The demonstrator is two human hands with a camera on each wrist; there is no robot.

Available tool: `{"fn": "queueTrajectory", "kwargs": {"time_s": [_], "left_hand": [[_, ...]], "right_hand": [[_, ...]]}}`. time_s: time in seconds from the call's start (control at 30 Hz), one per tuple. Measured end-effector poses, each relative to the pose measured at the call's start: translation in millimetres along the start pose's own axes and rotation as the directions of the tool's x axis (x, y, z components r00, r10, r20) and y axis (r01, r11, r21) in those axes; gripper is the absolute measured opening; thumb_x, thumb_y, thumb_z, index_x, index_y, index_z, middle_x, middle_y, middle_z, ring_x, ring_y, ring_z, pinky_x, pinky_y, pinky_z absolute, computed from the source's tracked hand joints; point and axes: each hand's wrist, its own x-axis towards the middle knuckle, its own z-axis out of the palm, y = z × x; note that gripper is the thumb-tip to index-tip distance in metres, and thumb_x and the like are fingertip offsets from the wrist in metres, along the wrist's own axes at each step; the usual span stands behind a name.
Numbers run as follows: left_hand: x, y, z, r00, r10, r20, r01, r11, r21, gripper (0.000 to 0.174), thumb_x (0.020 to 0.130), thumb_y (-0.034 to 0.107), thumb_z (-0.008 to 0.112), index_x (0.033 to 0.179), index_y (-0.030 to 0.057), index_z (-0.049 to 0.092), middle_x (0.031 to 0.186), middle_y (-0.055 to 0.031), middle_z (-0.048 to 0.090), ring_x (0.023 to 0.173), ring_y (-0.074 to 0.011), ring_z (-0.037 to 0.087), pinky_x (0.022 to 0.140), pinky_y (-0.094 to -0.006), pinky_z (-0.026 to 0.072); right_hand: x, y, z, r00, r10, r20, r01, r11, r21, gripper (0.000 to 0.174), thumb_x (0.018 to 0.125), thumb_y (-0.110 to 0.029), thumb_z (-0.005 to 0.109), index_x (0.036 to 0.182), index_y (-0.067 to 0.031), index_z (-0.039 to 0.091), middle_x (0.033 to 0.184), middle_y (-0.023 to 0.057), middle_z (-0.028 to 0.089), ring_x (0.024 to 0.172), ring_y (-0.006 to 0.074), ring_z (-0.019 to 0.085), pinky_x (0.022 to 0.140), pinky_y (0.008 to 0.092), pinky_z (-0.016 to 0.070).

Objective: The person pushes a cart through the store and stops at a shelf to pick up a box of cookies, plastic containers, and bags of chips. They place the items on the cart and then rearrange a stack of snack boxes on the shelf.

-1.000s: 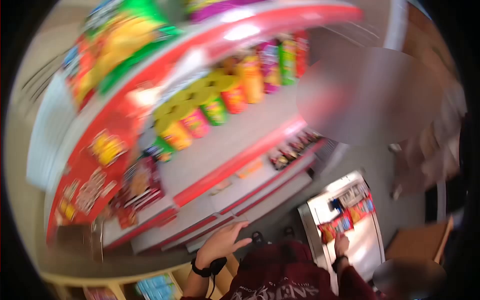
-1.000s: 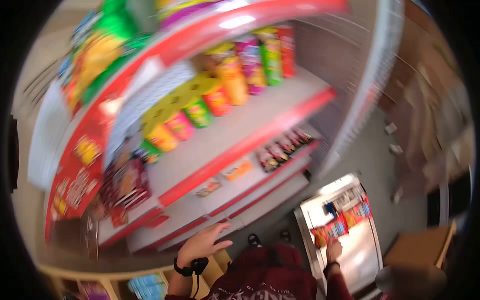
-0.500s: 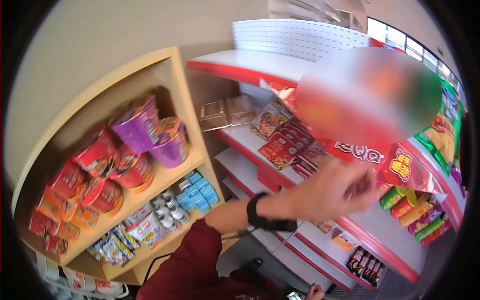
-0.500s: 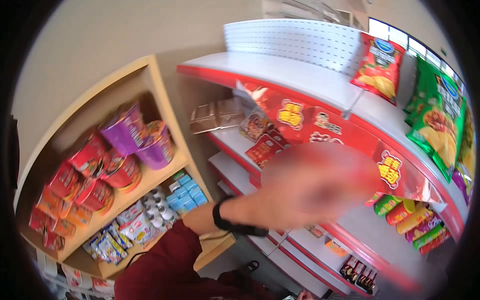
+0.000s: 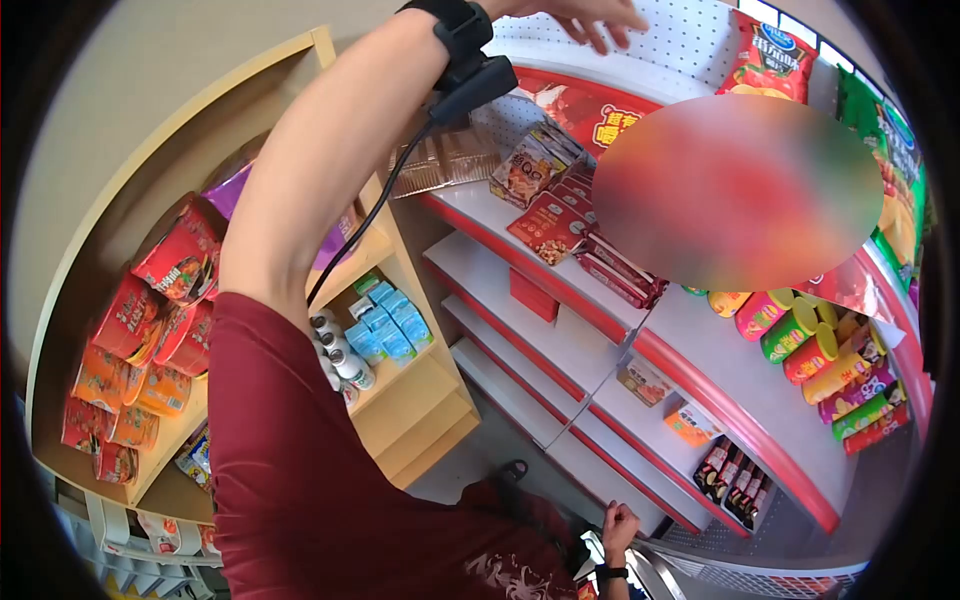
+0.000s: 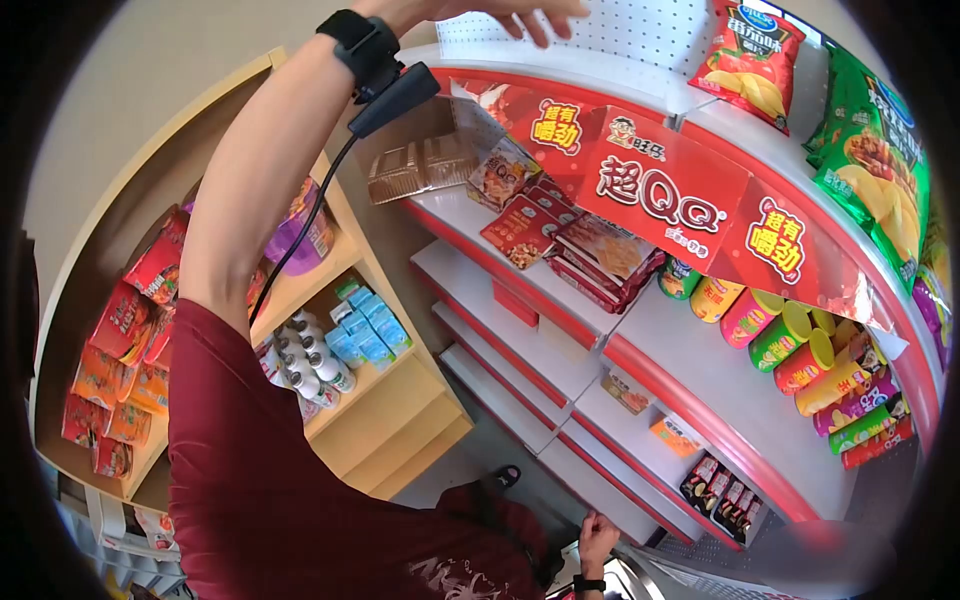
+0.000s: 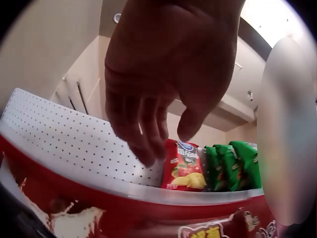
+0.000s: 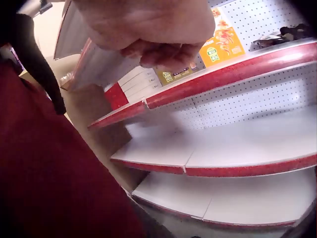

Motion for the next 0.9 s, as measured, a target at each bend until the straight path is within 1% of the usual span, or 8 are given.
{"fn": "queueTrajectory", "kwargs": {"time_s": [0.1,0.13,0.23,0.3,0.43,0.53,0.63,0.9], "left_hand": [[27,-9,-2,0.972,-0.057,0.229,0.023,0.989,0.149,0.043,0.099,0.035,0.057,0.122,-0.0009,0.061,0.112,-0.0165,0.07,0.091,-0.0226,0.071,0.077,-0.0339,0.0582],[36,-12,11,0.995,-0.066,0.069,0.046,0.964,0.261,0.044,0.094,0.043,0.064,0.117,0.0064,0.059,0.102,-0.01,0.071,0.08,-0.0188,0.071,0.069,-0.0323,0.0548],[72,-7,-6,0.98,-0.151,0.126,0.087,0.907,0.413,0.048,0.094,0.044,0.063,0.122,0.0062,0.057,0.106,-0.0112,0.07,0.083,-0.0214,0.07,0.069,-0.0357,0.0562],[83,10,-15,0.986,-0.165,-0.007,0.139,0.804,0.578,0.052,0.092,0.045,0.064,0.125,0.0048,0.056,0.104,-0.0124,0.07,0.082,-0.0221,0.07,0.069,-0.0345,0.0561],[114,38,-30,0.979,-0.165,-0.118,0.203,0.769,0.607,0.059,0.09,0.045,0.066,0.13,0.0028,0.053,0.109,-0.0151,0.069,0.084,-0.0241,0.069,0.07,-0.0339,0.0564],[141,55,-22,0.983,0.063,-0.173,0.047,0.823,0.565,0.07,0.088,0.046,0.069,0.137,0.0013,0.047,0.134,-0.0197,0.058,0.113,-0.0322,0.063,0.092,-0.0408,0.0524],[184,63,-8,0.947,0.286,-0.147,-0.137,0.773,0.62,0.074,0.086,0.045,0.073,0.139,0.0012,0.046,0.139,-0.0204,0.055,0.126,-0.0339,0.055,0.103,-0.0411,0.0455],[246,113,2,0.969,0.221,-0.113,-0.137,0.857,0.497,0.083,0.082,0.046,0.076,0.147,0.0086,0.041,0.148,-0.0158,0.048,0.135,-0.0322,0.047,0.11,-0.0428,0.0395]], "right_hand": [[-9,15,0,0.999,0.038,-0.031,-0.039,0.999,-0.03,0.044,0.091,-0.023,0.063,0.057,0.0022,0.052,0.048,0.0156,0.047,0.043,0.0239,0.046,0.051,0.0398,0.0387],[-11,18,-2,0.999,0.016,-0.047,-0.018,0.999,-0.043,0.042,0.09,-0.023,0.064,0.057,0.0009,0.052,0.05,0.016,0.049,0.044,0.0269,0.048,0.05,0.0406,0.0405],[-12,22,-9,0.993,0.037,-0.114,-0.046,0.996,-0.077,0.042,0.088,-0.021,0.064,0.055,0.0014,0.051,0.049,0.0172,0.047,0.047,0.0333,0.046,0.059,0.0443,0.0419],[-12,39,-7,0.983,-0.006,-0.185,-0.02,0.99,-0.139,0.043,0.087,-0.023,0.066,0.055,0.0014,0.051,0.05,0.0188,0.048,0.046,0.035,0.048,0.056,0.0447,0.0423],[-17,56,0,0.965,0.018,-0.263,-0.065,0.983,-0.171,0.04,0.094,-0.037,0.061,0.07,-0.0051,0.062,0.061,0.0177,0.06,0.054,0.0379,0.056,0.056,0.0467,0.0444],[-20,58,3,0.954,0.073,-0.292,-0.11,0.987,-0.114,0.041,0.094,-0.037,0.061,0.069,-0.0038,0.062,0.058,0.0183,0.058,0.052,0.0388,0.055,0.054,0.0465,0.0441],[-19,35,-8,0.953,0.099,-0.287,-0.122,0.991,-0.063,0.042,0.093,-0.038,0.061,0.069,-0.0029,0.062,0.058,0.0193,0.059,0.052,0.0393,0.056,0.054,0.0467,0.0444],[-41,23,-14,0.88,0.297,-0.371,-0.317,0.948,0.008,0.032,0.094,-0.028,0.061,0.082,0.0007,0.068,0.072,0.0243,0.066,0.064,0.0421,0.064,0.062,0.0479,0.0506]]}}
